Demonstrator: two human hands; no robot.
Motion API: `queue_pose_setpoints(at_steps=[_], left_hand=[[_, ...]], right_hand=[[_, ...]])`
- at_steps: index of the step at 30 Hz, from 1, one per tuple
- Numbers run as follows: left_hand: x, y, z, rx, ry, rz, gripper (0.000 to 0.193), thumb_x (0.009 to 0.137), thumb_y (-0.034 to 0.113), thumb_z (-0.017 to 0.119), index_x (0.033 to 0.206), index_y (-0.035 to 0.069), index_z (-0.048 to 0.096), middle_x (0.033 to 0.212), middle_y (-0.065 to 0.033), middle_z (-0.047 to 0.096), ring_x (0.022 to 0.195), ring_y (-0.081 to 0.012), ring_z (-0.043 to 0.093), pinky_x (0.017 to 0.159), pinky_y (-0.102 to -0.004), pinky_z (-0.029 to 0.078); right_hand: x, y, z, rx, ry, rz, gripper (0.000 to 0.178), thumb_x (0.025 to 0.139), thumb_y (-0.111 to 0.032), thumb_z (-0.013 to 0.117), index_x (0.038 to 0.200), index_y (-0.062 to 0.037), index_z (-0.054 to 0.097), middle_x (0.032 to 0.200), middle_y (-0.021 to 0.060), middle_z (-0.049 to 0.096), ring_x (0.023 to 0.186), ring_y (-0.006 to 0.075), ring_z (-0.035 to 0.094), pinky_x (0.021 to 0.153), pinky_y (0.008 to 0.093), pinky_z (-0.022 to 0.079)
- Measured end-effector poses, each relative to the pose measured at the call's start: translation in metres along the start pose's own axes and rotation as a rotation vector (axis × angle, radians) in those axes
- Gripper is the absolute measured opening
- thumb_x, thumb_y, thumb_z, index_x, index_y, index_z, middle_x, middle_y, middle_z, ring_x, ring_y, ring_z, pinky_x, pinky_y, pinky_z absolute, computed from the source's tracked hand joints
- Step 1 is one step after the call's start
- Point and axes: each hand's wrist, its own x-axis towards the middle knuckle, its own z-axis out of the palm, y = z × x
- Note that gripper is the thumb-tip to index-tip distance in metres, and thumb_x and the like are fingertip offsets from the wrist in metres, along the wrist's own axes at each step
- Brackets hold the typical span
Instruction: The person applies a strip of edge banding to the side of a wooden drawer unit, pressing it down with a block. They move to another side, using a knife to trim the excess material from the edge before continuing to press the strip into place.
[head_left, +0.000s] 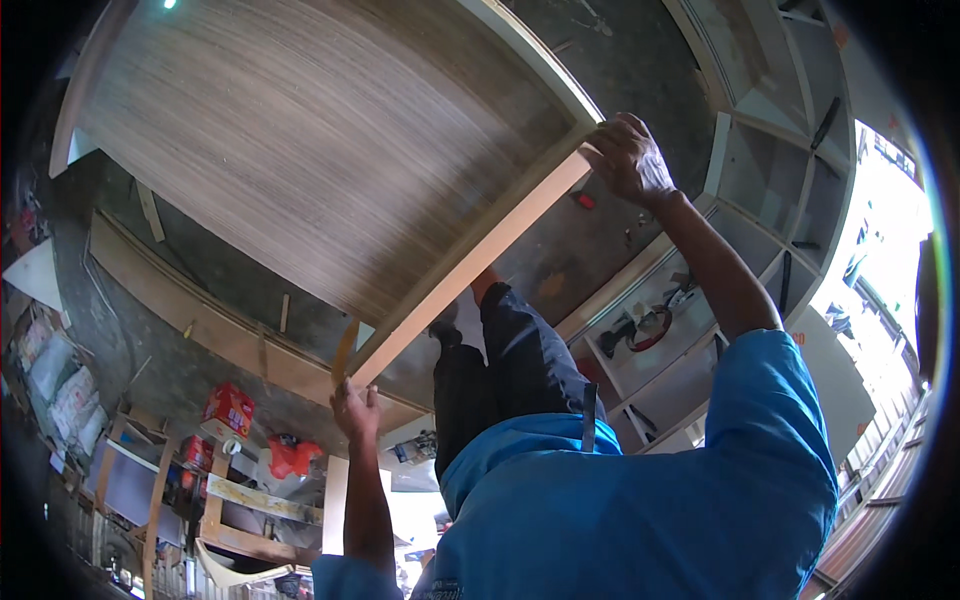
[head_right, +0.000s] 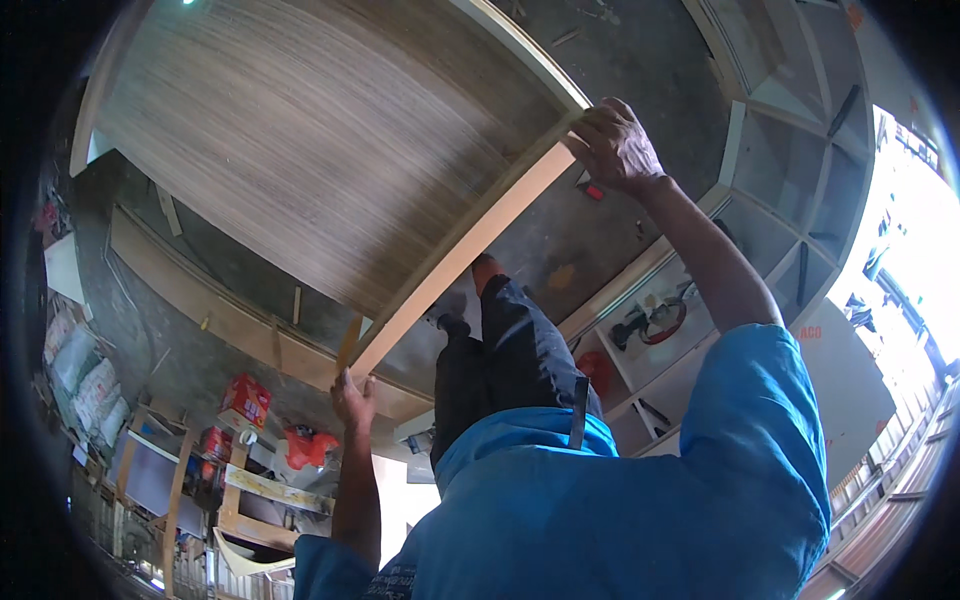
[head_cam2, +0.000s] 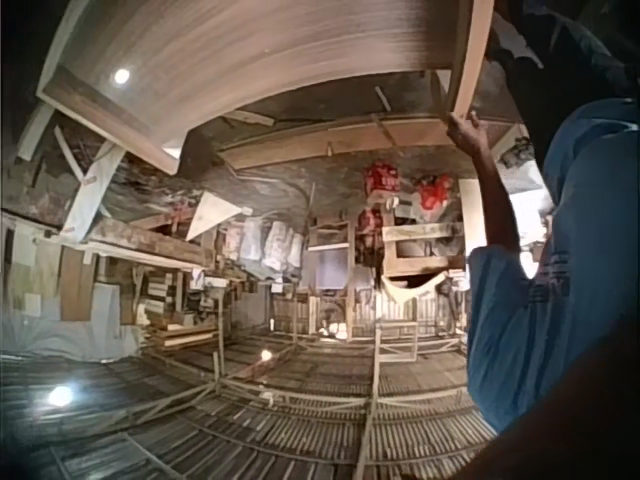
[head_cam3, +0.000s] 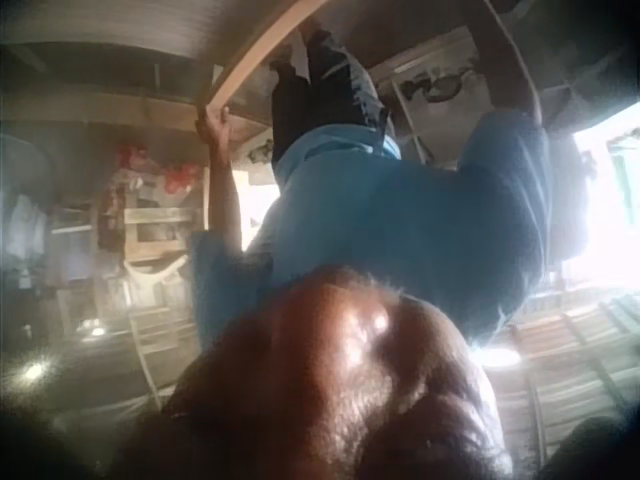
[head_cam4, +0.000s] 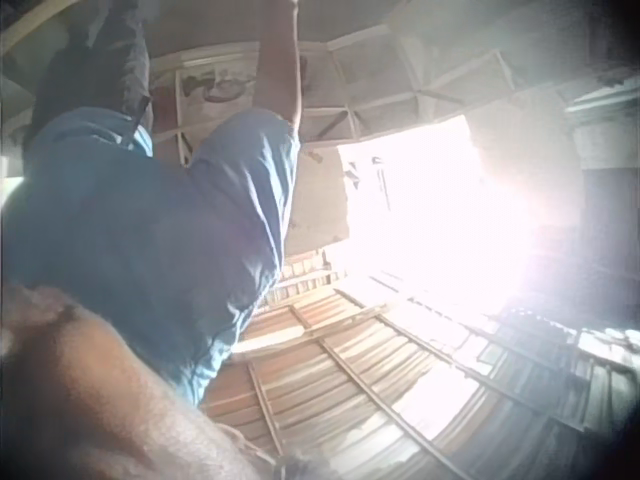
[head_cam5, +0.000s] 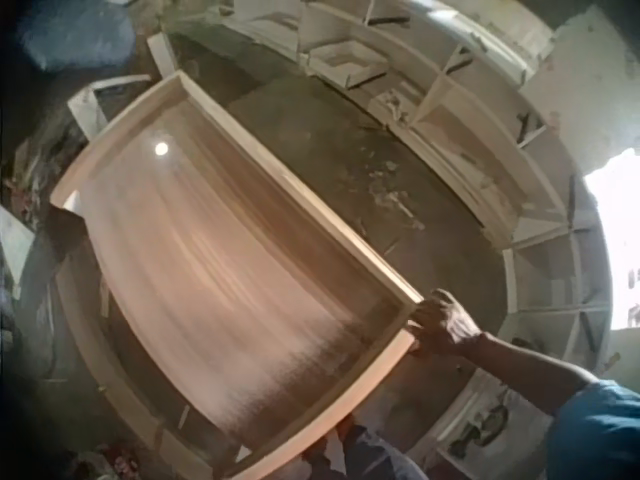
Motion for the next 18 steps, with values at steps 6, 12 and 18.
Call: queue_pose_setpoints(at_steps=[6,12,18], left_hand=[[-0.004,-0.012,0.026,-0.042,0.054,0.037,0.077,0.093,0.043,0.069,0.144,-0.008,0.043,0.145,-0.0310,0.048,0.135,-0.0450,0.046,0.115,-0.0491,0.037],[0.000,0.021,0.047,-0.053,0.067,-0.111,0.078,0.099,0.044,0.059,0.148,-0.012,0.036,0.150,-0.0358,0.039,0.141,-0.0473,0.039,0.120,-0.0498,0.032],[0.007,0.078,0.027,-0.123,0.086,0.028,0.074,0.096,0.033,0.063,0.147,-0.013,0.035,0.148,-0.0366,0.041,0.141,-0.0485,0.039,0.120,-0.0510,0.030]], right_hand=[[0.022,-0.002,0.049,-0.068,0.456,0.477,0.053,0.101,-0.040,0.057,0.141,-0.0056,0.052,0.149,0.0204,0.048,0.137,0.0371,0.047,0.119,0.0524,0.027],[0.052,-0.034,0.094,-0.132,0.568,0.650,0.072,0.099,-0.054,0.055,0.154,-0.0109,0.038,0.159,0.0218,0.036,0.150,0.0379,0.031,0.120,0.0619,0.017],[0.022,-0.223,0.136,0.138,0.132,0.206,0.070,0.102,-0.058,0.040,0.159,-0.0169,0.031,0.168,0.0140,0.022,0.156,0.0297,0.019,0.125,0.0578,0.007]])
